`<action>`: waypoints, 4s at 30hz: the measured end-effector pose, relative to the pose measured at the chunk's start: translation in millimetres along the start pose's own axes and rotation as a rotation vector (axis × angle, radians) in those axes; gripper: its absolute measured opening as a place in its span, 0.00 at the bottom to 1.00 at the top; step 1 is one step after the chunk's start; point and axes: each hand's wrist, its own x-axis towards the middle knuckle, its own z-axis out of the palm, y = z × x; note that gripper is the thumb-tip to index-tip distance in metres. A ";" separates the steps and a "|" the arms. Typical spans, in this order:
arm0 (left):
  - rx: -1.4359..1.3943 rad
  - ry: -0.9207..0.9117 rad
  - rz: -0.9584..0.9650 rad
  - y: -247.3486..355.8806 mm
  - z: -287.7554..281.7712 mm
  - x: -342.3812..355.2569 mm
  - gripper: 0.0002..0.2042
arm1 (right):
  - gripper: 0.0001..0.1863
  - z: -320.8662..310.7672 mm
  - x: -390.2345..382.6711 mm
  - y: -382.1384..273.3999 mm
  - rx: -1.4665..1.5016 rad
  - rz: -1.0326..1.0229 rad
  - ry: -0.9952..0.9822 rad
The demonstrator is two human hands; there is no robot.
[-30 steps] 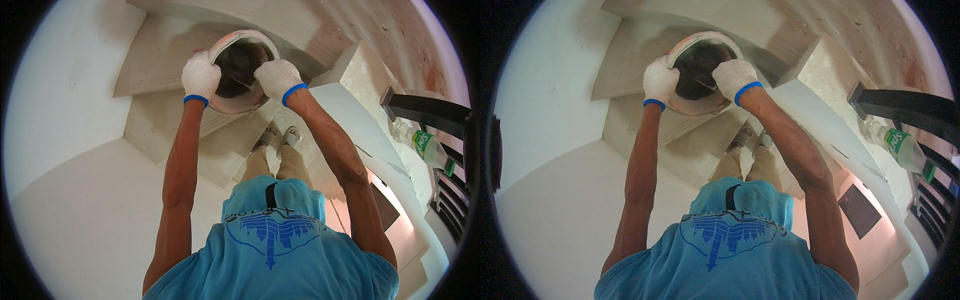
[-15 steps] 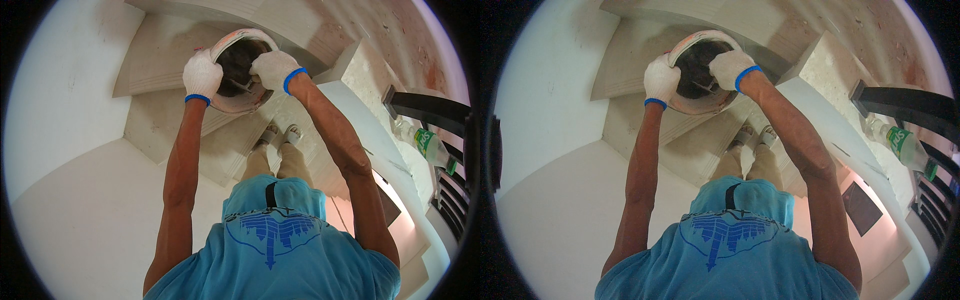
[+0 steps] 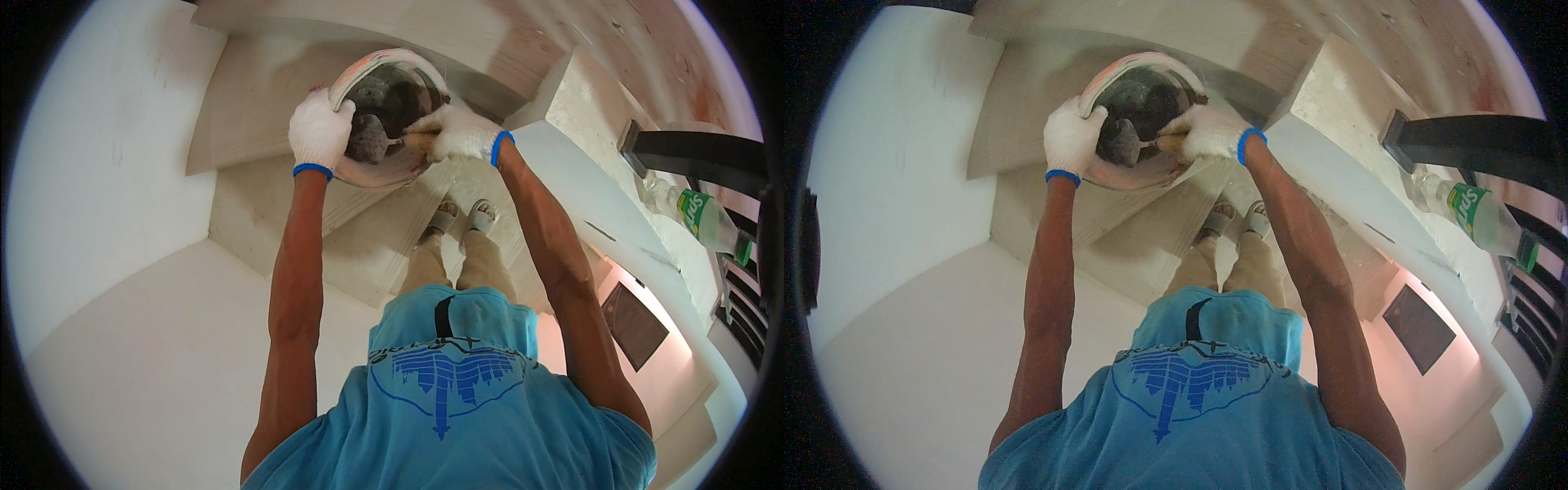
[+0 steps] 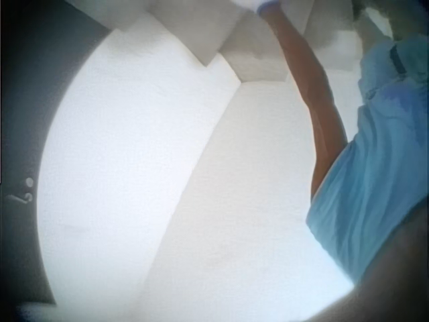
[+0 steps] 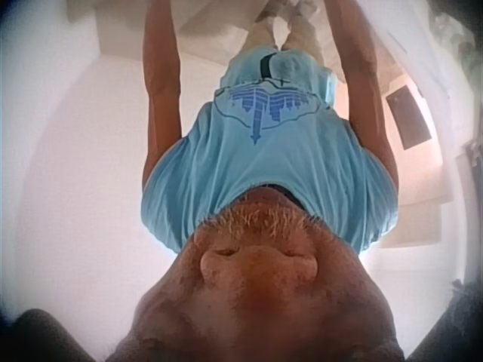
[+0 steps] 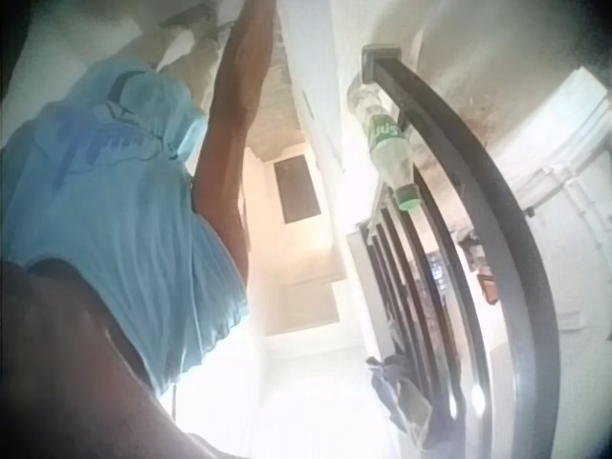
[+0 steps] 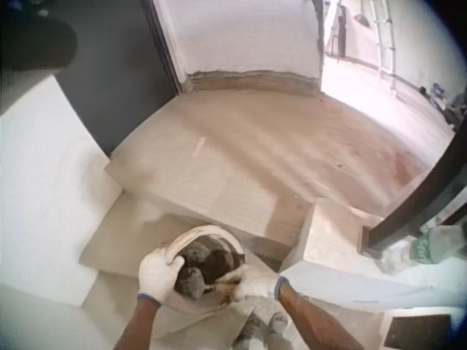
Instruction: The person applies plaster to a wall adjacent to a staircase using a trowel. They repeatedly scoop plaster from a bucket held in their left hand and smooth it onto the wall surface with their right hand.
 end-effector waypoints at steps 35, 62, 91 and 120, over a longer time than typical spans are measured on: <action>-0.333 -0.131 -0.047 -30.0 -13.4 24.4 0.26 | 0.20 175.9 -250.4 89.0 0.758 0.118 0.635; -0.208 -0.211 0.015 -40.9 -14.7 44.1 0.28 | 0.13 204.9 -290.9 163.6 1.319 0.244 1.856; -0.083 -0.243 -0.065 -10.5 -18.9 33.3 0.31 | 0.17 139.8 -218.9 243.5 1.334 0.448 2.169; 0.049 -0.259 -0.113 -12.2 -19.3 42.8 0.33 | 0.25 95.3 -205.8 235.4 0.910 0.983 2.045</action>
